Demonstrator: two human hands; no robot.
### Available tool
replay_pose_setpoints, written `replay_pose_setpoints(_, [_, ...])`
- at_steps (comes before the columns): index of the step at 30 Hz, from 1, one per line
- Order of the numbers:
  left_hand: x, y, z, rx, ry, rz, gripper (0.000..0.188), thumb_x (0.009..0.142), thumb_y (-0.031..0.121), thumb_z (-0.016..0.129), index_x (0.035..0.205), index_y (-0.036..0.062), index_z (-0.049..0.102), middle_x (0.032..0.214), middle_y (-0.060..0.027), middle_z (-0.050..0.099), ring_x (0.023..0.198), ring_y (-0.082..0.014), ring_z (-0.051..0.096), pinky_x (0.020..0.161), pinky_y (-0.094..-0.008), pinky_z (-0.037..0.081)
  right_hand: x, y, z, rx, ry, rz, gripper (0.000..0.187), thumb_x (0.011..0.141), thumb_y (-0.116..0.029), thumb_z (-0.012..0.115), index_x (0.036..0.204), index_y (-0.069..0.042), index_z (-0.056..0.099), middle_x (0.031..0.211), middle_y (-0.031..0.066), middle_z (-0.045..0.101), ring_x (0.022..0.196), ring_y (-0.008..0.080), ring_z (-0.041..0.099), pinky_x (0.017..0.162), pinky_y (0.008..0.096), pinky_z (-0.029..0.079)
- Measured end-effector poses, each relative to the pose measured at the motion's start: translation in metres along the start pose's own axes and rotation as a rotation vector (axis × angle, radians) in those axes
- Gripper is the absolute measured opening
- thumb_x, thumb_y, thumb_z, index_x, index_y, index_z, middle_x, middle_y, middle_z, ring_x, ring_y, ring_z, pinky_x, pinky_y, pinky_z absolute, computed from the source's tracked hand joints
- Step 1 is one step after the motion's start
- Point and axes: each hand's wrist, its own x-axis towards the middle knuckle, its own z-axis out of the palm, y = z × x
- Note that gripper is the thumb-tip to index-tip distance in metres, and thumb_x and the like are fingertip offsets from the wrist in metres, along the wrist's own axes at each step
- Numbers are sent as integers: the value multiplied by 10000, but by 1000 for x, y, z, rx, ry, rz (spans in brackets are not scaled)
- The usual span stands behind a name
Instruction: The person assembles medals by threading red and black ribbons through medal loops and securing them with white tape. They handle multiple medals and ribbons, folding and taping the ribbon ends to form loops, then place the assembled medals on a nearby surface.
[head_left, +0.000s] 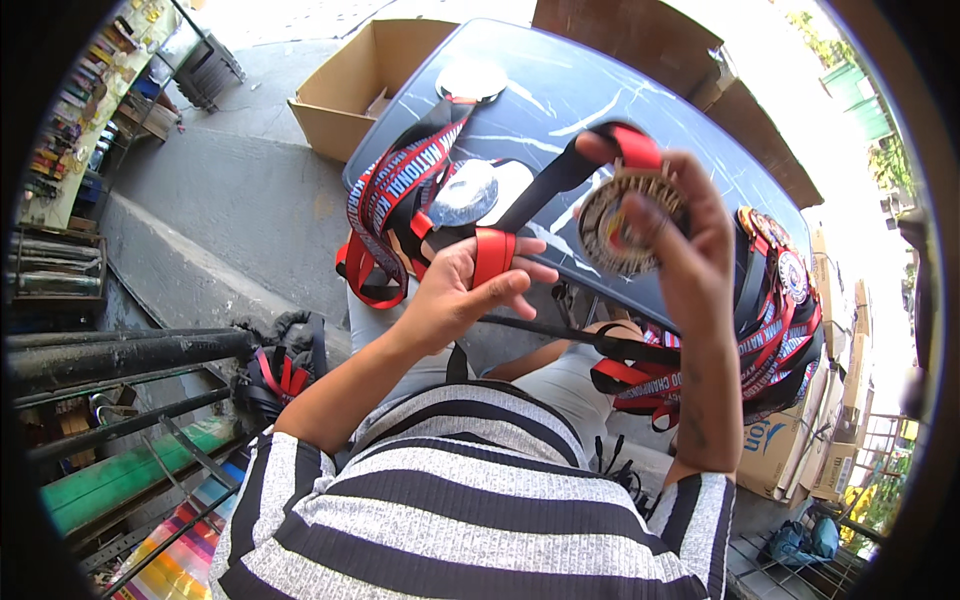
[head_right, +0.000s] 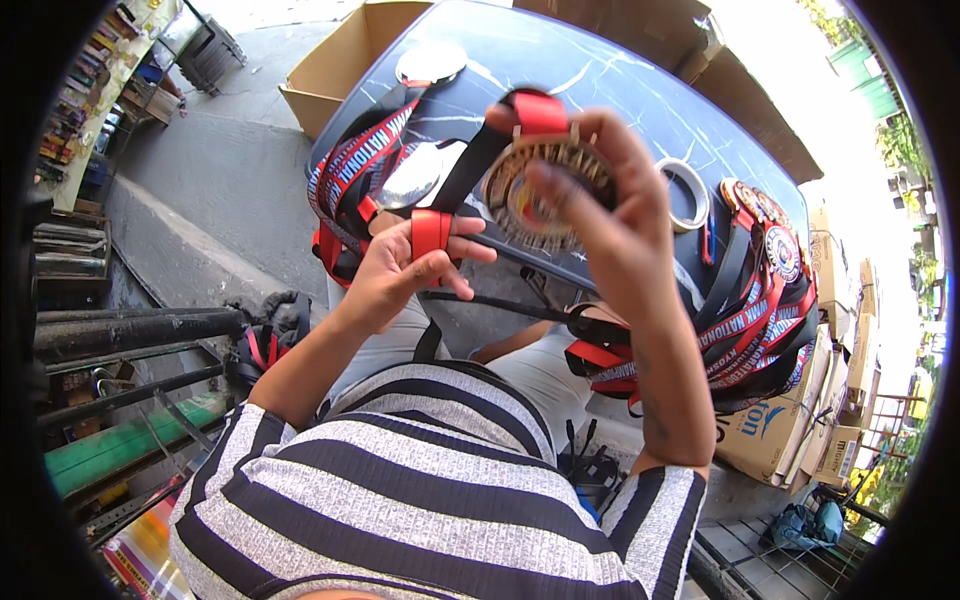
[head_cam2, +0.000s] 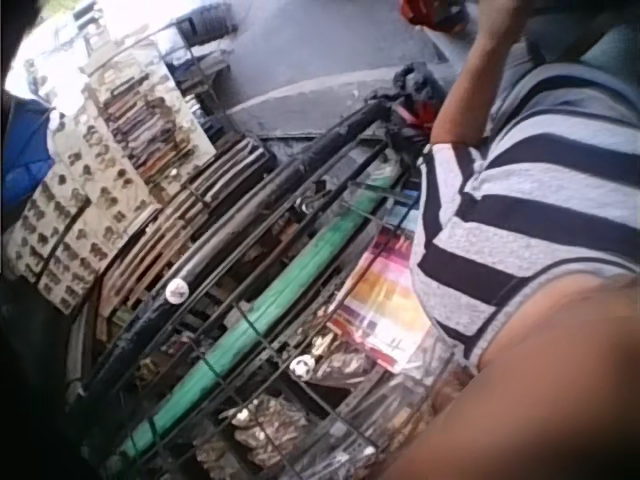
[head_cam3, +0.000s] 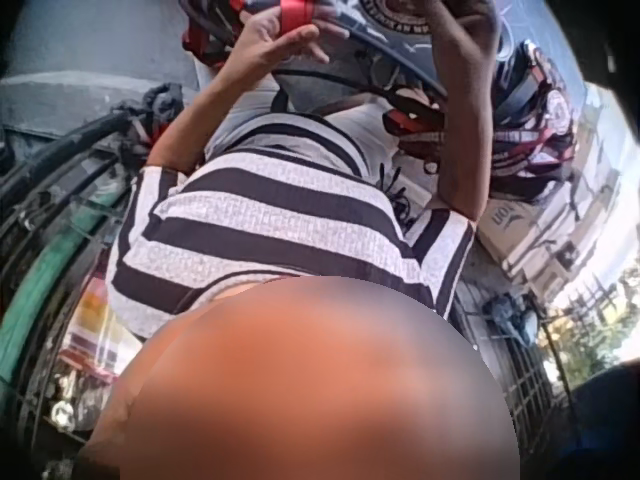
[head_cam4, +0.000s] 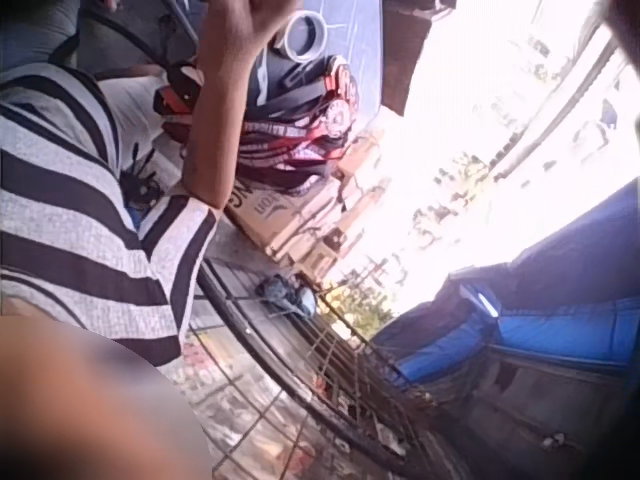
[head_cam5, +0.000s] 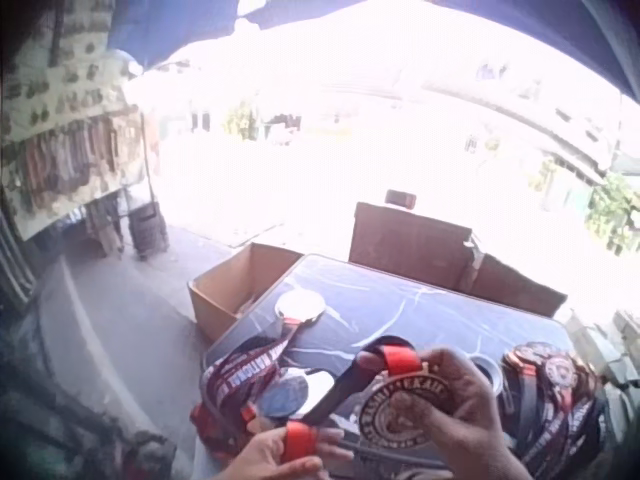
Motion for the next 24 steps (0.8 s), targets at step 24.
replay_pose_setpoints(24, [-57, 0, 32, -175, -57, -111, 369, 927, 174, 716, 1229, -3, 600, 1137, -93, 680, 1062, -140, 634, 950, -301, 508, -100, 0, 34, -103, -215, 282, 324, 829, -5, 765, 1121, 22, 626, 1031, 96, 702, 961, 142, 687, 843, 288, 556])
